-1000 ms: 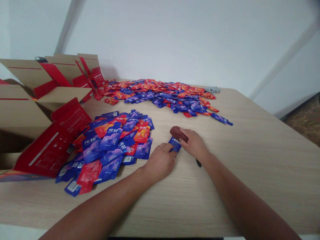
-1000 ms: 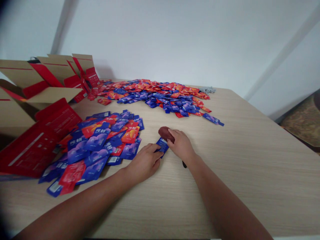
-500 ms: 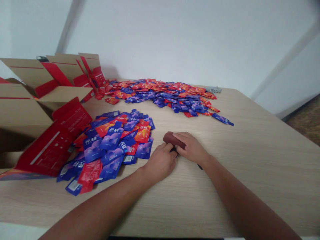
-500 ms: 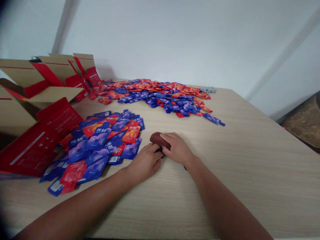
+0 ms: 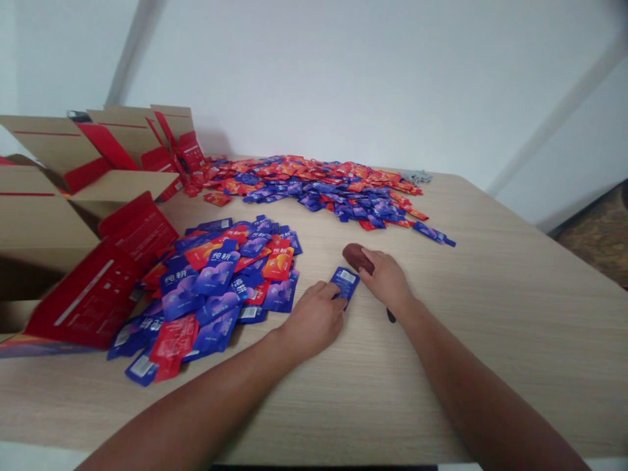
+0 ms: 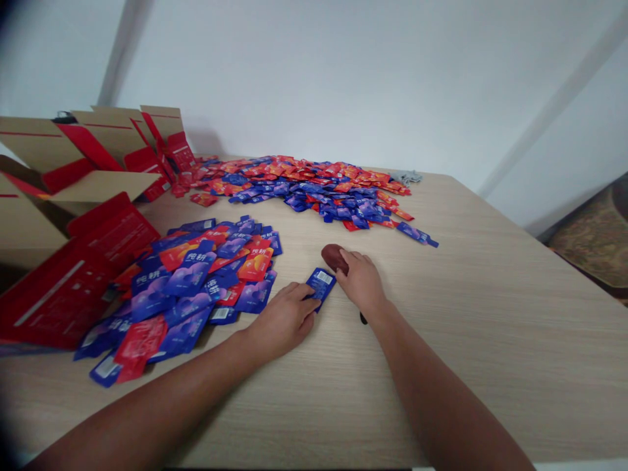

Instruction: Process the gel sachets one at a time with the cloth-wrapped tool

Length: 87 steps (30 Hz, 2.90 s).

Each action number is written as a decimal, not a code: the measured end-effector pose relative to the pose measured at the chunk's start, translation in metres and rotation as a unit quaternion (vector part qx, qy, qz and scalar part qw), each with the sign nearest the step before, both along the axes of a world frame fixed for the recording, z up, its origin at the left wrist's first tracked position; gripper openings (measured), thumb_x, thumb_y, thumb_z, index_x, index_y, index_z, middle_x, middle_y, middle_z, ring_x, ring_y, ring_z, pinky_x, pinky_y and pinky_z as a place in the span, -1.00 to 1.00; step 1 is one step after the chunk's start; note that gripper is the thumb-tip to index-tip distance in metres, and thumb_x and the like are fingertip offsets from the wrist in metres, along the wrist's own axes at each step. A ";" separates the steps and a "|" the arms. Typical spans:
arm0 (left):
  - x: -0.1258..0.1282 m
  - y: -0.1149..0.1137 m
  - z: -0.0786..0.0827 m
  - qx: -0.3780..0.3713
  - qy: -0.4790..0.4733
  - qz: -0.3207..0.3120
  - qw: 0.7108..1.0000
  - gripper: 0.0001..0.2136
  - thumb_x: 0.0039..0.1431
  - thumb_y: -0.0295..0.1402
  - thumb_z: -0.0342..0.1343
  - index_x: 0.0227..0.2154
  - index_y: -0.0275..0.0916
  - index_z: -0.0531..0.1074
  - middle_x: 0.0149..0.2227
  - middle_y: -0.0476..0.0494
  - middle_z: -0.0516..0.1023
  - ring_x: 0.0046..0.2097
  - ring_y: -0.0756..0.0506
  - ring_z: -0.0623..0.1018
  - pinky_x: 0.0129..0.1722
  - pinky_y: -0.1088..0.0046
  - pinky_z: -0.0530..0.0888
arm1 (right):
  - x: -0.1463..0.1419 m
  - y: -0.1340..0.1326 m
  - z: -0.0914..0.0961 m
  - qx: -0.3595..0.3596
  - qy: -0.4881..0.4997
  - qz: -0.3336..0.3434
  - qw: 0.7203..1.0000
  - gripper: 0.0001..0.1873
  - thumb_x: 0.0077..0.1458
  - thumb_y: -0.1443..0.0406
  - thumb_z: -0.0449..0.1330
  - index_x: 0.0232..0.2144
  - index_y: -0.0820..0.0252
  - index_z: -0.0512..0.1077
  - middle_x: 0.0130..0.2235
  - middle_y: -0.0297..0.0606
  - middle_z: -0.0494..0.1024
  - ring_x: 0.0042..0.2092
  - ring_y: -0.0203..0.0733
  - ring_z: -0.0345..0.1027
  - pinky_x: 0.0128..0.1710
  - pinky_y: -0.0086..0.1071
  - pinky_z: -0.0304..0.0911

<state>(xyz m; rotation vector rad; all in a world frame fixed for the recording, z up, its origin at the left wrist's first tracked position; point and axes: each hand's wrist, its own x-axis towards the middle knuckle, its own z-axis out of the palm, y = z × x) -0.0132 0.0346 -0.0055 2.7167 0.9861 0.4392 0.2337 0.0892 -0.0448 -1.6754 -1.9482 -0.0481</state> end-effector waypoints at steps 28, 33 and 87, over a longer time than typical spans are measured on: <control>-0.003 0.013 -0.004 0.017 0.016 0.099 0.995 -0.76 0.39 -0.18 0.21 -0.13 -0.28 0.56 -0.07 -0.31 0.61 0.00 -0.30 0.53 0.07 0.08 0.48 | -0.016 -0.023 0.031 0.125 0.222 0.008 0.967 -0.50 0.27 0.17 0.24 0.22 0.12 0.51 0.08 -0.09 0.68 0.04 0.10 0.59 0.13 -0.02 0.50; -0.003 0.009 -0.004 0.031 -0.002 0.083 0.996 -0.82 0.35 -0.25 0.19 -0.17 -0.25 0.58 -0.13 -0.28 0.59 -0.03 -0.28 0.53 0.08 0.10 0.49 | -0.032 -0.034 0.035 0.103 0.173 0.123 0.972 -0.48 0.22 0.27 0.23 0.22 0.04 0.49 0.15 -0.11 0.64 0.14 0.09 0.56 0.21 -0.02 0.46; -0.002 0.008 -0.010 0.027 -0.023 0.028 0.999 -0.87 0.37 -0.34 0.20 -0.23 -0.19 0.65 -0.13 -0.19 0.58 -0.03 -0.22 0.52 0.03 0.16 0.49 | -0.026 -0.013 0.008 -0.056 0.053 0.127 0.989 -0.41 0.23 0.26 0.26 0.30 0.11 0.45 0.24 -0.07 0.60 0.22 0.11 0.48 0.29 0.01 0.35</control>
